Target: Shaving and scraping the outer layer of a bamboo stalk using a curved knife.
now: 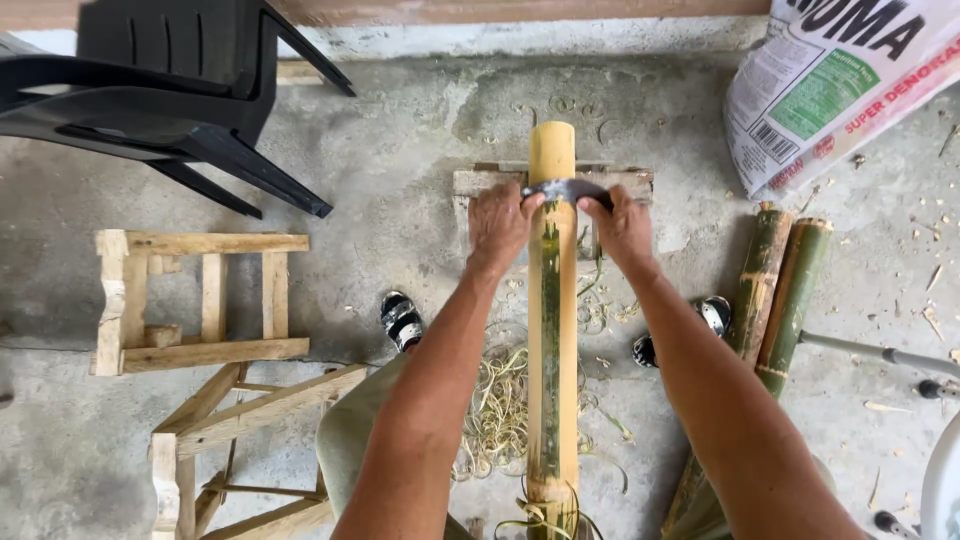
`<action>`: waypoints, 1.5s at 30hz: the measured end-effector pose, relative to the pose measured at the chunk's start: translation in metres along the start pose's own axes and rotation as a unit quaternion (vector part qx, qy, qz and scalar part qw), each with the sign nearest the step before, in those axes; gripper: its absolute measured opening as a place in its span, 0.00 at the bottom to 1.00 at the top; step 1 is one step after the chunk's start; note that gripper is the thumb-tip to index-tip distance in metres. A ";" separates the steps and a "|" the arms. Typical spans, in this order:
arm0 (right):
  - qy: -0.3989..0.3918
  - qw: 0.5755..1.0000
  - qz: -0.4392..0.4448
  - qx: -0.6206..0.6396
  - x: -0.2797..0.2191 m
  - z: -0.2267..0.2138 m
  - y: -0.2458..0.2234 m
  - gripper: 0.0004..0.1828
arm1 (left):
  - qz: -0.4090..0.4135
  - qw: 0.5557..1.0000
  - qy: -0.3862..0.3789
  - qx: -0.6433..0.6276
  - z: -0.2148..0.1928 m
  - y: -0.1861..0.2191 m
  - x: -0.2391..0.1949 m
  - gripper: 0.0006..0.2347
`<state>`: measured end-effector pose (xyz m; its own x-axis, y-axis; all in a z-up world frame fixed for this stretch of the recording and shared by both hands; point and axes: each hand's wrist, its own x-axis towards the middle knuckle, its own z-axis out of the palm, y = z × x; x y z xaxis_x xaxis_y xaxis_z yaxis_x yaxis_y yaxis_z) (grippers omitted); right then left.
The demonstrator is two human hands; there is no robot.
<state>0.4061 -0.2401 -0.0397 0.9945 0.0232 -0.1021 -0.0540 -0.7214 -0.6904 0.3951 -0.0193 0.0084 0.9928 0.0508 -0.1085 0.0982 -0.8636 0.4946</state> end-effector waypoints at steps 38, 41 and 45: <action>-0.072 0.992 -0.092 -0.055 -0.083 -0.020 -0.010 0.19 | 0.101 0.991 0.076 -0.049 0.058 -0.047 -0.086 0.22; -0.011 0.988 -0.140 -0.058 0.003 -0.013 -0.010 0.17 | 0.085 0.992 0.085 -0.030 0.048 -0.039 0.003 0.22; 0.092 0.970 -0.224 -0.026 0.065 -0.005 -0.006 0.23 | 0.082 0.986 0.145 0.007 0.044 -0.033 0.062 0.21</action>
<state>0.4715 -0.2372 -0.0389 0.9162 0.2222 0.3334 0.3878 -0.7011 -0.5984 0.4500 -0.0096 -0.0524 0.9733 0.0493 0.2241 -0.0643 -0.8789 0.4726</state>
